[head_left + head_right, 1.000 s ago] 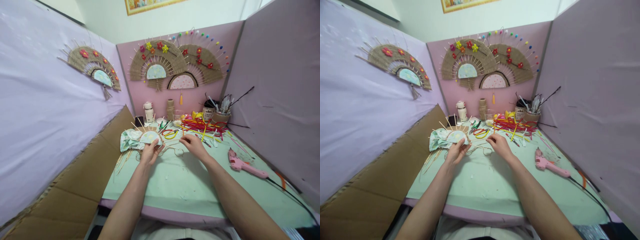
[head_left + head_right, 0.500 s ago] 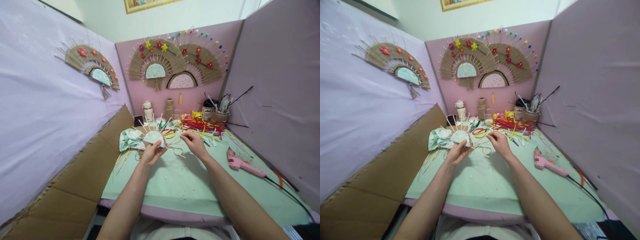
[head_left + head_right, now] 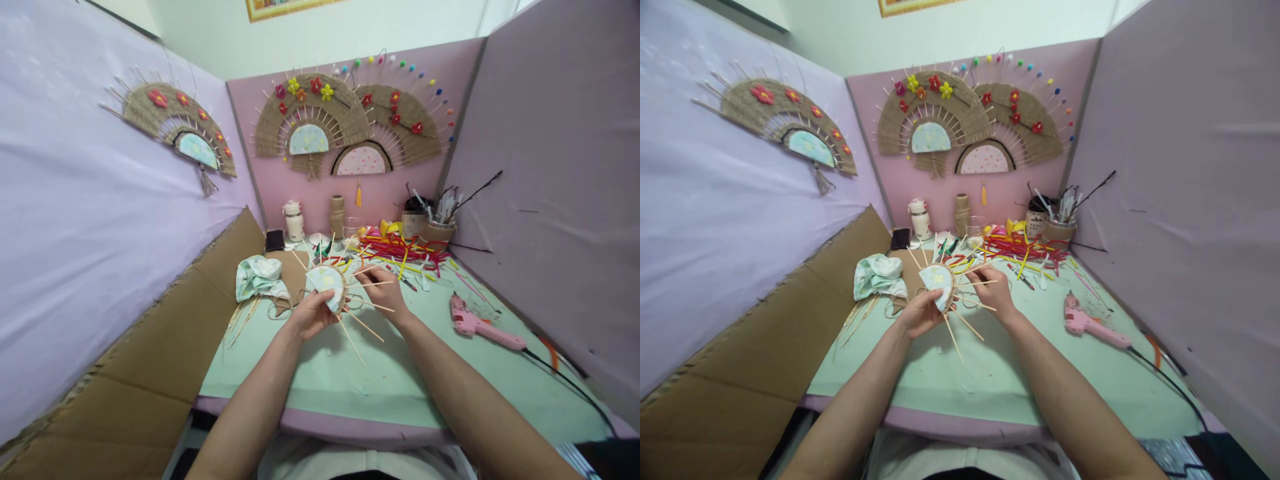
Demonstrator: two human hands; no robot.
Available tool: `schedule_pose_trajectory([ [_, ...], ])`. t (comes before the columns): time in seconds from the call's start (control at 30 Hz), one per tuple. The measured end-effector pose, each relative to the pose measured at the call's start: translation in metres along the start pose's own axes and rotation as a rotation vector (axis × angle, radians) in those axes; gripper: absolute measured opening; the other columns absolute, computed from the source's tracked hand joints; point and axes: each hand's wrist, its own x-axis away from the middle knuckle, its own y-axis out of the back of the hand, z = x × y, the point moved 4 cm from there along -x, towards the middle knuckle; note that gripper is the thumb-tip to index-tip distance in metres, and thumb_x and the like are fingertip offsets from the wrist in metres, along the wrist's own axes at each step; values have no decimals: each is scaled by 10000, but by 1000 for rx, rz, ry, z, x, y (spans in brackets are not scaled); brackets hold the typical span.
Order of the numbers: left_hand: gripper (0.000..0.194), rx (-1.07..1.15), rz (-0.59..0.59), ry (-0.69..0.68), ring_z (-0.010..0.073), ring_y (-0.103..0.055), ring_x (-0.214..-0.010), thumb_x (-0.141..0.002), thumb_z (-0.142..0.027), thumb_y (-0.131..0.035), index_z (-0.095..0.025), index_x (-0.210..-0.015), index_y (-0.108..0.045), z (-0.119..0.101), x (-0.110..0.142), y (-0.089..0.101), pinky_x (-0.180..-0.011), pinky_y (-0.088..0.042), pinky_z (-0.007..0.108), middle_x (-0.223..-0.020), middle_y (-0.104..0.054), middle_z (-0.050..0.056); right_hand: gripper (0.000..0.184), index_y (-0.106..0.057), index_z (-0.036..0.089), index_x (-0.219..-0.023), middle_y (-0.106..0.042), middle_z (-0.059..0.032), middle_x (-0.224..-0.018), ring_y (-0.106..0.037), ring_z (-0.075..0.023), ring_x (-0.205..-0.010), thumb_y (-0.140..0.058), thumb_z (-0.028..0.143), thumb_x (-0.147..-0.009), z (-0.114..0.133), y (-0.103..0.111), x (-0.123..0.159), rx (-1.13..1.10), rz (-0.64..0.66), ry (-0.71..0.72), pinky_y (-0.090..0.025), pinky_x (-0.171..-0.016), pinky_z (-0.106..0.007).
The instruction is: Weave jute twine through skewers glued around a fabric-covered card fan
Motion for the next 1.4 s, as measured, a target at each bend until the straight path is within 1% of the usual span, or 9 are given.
schedule_pose_trajectory([
  [0.37, 283, -14, 0, -37, 127, -634, -623, -744, -243, -671, -162, -989, -554, -2, -1, -1, -503, -477, 194, -842, -694, 85, 235, -660, 186, -744, -666, -69, -764, -567, -183, -648, -577, 398, -805, 1, 2, -1, 39, -17, -1, -441, -615, -308],
  [0.5, 294, -26, -38, -51, 124, -632, -627, -730, -240, -686, -170, -983, -554, -4, -1, 0, -503, -480, 196, -829, -690, 71, 253, -670, 181, -760, -673, -76, -789, -571, -183, -651, -574, 411, -804, 0, 2, -1, 38, -23, 5, -437, -608, -304],
  [0.63, 303, -40, -100, -104, 125, -632, -638, -706, -243, -706, -167, -958, -557, -7, -3, 5, -487, -470, 189, -825, -687, 58, 263, -661, 182, -737, -666, -67, -765, -570, -180, -664, -574, 421, -804, 0, 3, -2, 53, -10, -9, -437, -626, -298],
  [0.77, 323, -13, -213, -189, 112, -625, -625, -692, -233, -711, -176, -965, -548, -15, -4, 12, -507, -479, 191, -813, -683, 35, 247, -659, 180, -778, -638, -34, -709, -523, -153, -602, -592, 418, -787, -5, 5, -7, 54, 75, -56, -404, -591, -280],
  [0.9, 322, 32, -316, -313, 99, -614, -628, -684, -222, -707, -182, -959, -545, -25, -4, 18, -519, -483, 190, -800, -669, 8, 282, -652, 172, -839, -575, 0, -628, -474, -133, -563, -632, 438, -747, -14, 12, -13, -69, 92, -156, -363, -540, -260],
  [1.0, 320, 37, -384, -388, 88, -600, -620, -676, -216, -706, -190, -950, -544, -29, -3, 21, -491, -459, 171, -776, -648, -16, 308, -645, 170, -855, -586, -4, -661, -476, -127, -577, -652, 451, -730, -17, 17, -16, -168, 105, -198, -357, -533, -252],
  [1.1, 318, 0, -422, -392, 88, -594, -612, -674, -222, -705, -191, -946, -543, -29, -3, 23, -477, -446, 167, -774, -643, -15, 281, -659, 171, -847, -572, 0, -649, -456, -123, -571, -678, 421, -720, -15, 21, -18, -98, 118, -143, -354, -540, -257],
  [1.27, 291, -44, -420, -310, 111, -615, -655, -697, -198, -683, -173, -952, -546, -24, -4, 21, -516, -481, 195, -834, -667, 29, 183, -680, 186, -779, -595, -29, -718, -451, -132, -596, -642, 364, -774, -6, 30, -19, 104, -21, 77, -357, -563, -273],
  [1.4, 277, -50, -344, -231, 105, -612, -622, -717, -200, -670, -169, -966, -553, -20, -5, 19, -523, -485, 198, -825, -675, 41, 199, -669, 186, -767, -611, -39, -735, -494, -146, -620, -606, 371, -801, -8, 33, -20, 100, -93, 65, -379, -576, -279],
])
